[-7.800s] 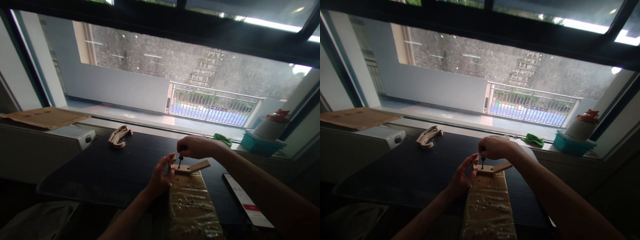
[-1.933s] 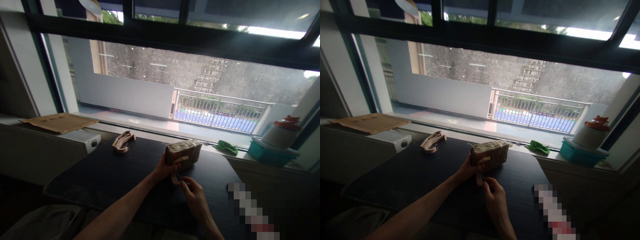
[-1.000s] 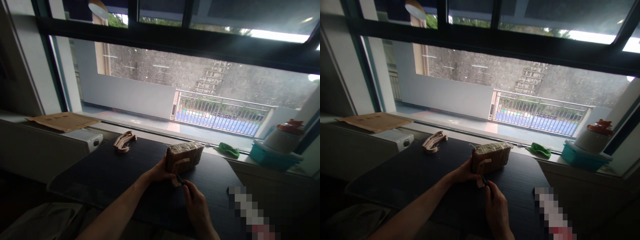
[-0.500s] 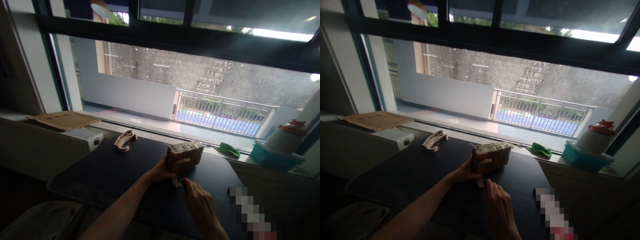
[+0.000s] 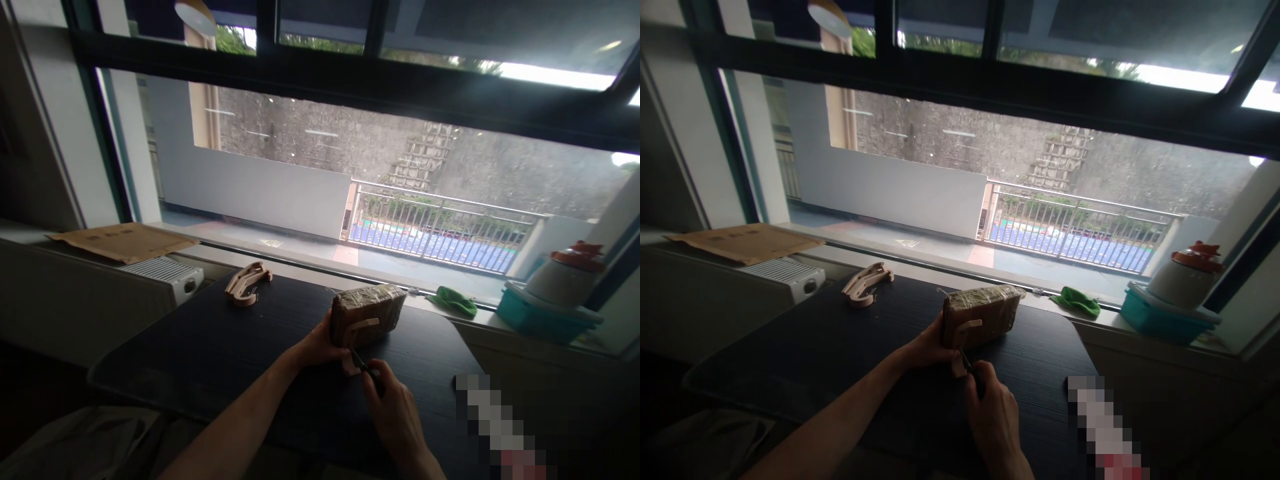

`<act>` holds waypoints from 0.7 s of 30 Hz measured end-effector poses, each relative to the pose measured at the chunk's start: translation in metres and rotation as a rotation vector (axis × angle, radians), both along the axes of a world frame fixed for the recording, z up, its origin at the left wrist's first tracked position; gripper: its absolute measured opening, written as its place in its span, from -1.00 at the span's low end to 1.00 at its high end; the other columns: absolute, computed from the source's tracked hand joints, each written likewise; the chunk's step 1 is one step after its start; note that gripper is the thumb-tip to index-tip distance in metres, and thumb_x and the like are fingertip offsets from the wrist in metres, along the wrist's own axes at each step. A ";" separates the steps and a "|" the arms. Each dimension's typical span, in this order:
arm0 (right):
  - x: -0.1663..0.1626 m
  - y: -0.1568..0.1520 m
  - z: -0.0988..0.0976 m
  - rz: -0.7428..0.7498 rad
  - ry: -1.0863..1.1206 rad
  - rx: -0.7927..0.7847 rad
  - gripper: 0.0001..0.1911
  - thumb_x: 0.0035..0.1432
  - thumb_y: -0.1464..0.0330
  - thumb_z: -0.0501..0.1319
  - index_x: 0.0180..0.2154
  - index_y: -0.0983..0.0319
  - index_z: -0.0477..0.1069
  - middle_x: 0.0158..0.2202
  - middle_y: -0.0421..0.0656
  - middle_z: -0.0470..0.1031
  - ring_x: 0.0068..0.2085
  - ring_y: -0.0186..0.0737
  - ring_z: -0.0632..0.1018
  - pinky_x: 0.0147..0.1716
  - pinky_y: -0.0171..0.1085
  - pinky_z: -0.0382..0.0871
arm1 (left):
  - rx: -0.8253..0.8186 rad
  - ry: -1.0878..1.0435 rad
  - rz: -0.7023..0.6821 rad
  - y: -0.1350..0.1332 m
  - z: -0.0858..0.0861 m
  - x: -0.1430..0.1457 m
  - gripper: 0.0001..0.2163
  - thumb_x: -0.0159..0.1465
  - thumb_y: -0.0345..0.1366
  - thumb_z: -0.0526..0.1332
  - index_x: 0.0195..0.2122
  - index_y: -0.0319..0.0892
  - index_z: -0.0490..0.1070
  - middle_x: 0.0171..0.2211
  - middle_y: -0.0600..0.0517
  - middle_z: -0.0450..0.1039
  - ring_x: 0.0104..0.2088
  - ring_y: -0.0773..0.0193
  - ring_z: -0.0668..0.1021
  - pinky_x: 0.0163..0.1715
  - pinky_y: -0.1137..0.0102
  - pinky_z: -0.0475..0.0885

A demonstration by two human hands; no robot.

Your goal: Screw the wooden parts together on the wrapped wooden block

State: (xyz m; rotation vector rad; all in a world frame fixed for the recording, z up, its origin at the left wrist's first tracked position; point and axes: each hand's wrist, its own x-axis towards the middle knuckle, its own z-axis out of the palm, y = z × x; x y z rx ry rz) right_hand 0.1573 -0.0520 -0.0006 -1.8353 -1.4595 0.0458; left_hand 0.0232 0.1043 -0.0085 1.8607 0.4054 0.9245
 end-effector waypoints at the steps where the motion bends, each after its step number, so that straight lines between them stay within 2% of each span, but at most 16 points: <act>1: 0.000 -0.001 0.002 -0.022 -0.079 0.000 -0.77 0.14 0.24 0.04 -0.19 0.12 0.36 -0.51 -0.25 0.53 -0.51 -0.21 0.53 -0.53 -0.33 0.26 | 0.010 0.009 0.013 -0.001 0.001 0.000 -0.11 -0.09 -0.38 0.37 0.22 -0.13 -0.13 0.08 -0.12 0.23 0.09 -0.01 0.31 0.05 0.14 0.26; 5: 0.002 -0.004 0.008 0.056 -0.372 0.096 -0.77 0.14 0.37 0.01 -0.17 0.18 0.35 -0.43 -0.19 0.54 -0.47 -0.26 0.54 -0.53 -0.36 0.24 | 0.082 0.052 0.088 -0.003 0.004 -0.003 -0.16 -0.11 -0.37 0.37 0.18 -0.15 -0.04 0.07 -0.11 0.24 0.08 -0.03 0.30 0.07 0.13 0.24; 7: 0.003 -0.003 0.009 0.114 -0.443 0.153 -0.74 0.17 0.42 -0.04 -0.21 0.22 0.38 -0.40 -0.14 0.54 -0.43 -0.27 0.55 -0.50 -0.37 0.26 | 0.099 0.067 0.097 -0.003 0.006 -0.004 -0.18 -0.10 -0.36 0.37 0.17 -0.15 -0.03 0.06 -0.10 0.24 0.07 -0.02 0.31 0.06 0.14 0.25; 10: 0.001 -0.002 0.005 0.098 -0.334 0.139 -0.76 0.19 0.37 -0.03 -0.24 0.22 0.39 -0.43 -0.15 0.55 -0.43 -0.26 0.56 -0.48 -0.38 0.28 | 0.108 0.082 0.081 -0.003 0.007 -0.004 -0.18 -0.09 -0.34 0.37 0.18 -0.16 -0.03 0.06 -0.10 0.25 0.07 -0.01 0.32 0.06 0.14 0.26; 15: -0.005 0.000 -0.002 -0.010 0.111 0.028 -0.75 0.17 0.21 0.00 -0.22 0.16 0.37 -0.45 -0.21 0.55 -0.43 -0.24 0.56 -0.51 -0.37 0.30 | 0.147 0.106 0.086 -0.002 0.009 -0.005 -0.14 -0.08 -0.34 0.37 0.21 -0.15 -0.08 0.06 -0.12 0.25 0.06 -0.01 0.33 0.05 0.14 0.26; 18: -0.003 0.001 -0.001 -0.051 0.091 0.016 -0.75 0.11 0.22 0.04 -0.21 0.13 0.37 -0.53 -0.25 0.51 -0.51 -0.22 0.53 -0.55 -0.34 0.26 | 0.247 0.177 0.121 -0.003 0.018 -0.013 -0.02 -0.11 -0.30 0.39 0.26 -0.11 -0.21 0.15 -0.16 0.16 0.14 -0.05 0.25 0.10 0.09 0.18; 21: 0.002 0.000 -0.001 -0.031 -0.014 0.042 -0.75 0.07 0.29 0.06 -0.18 0.13 0.36 -0.47 -0.26 0.52 -0.51 -0.24 0.53 -0.54 -0.33 0.27 | 0.436 0.376 0.273 -0.007 0.040 -0.025 0.08 -0.18 -0.24 0.42 0.28 -0.09 -0.28 0.27 -0.21 -0.11 0.24 -0.13 0.01 0.18 -0.02 -0.12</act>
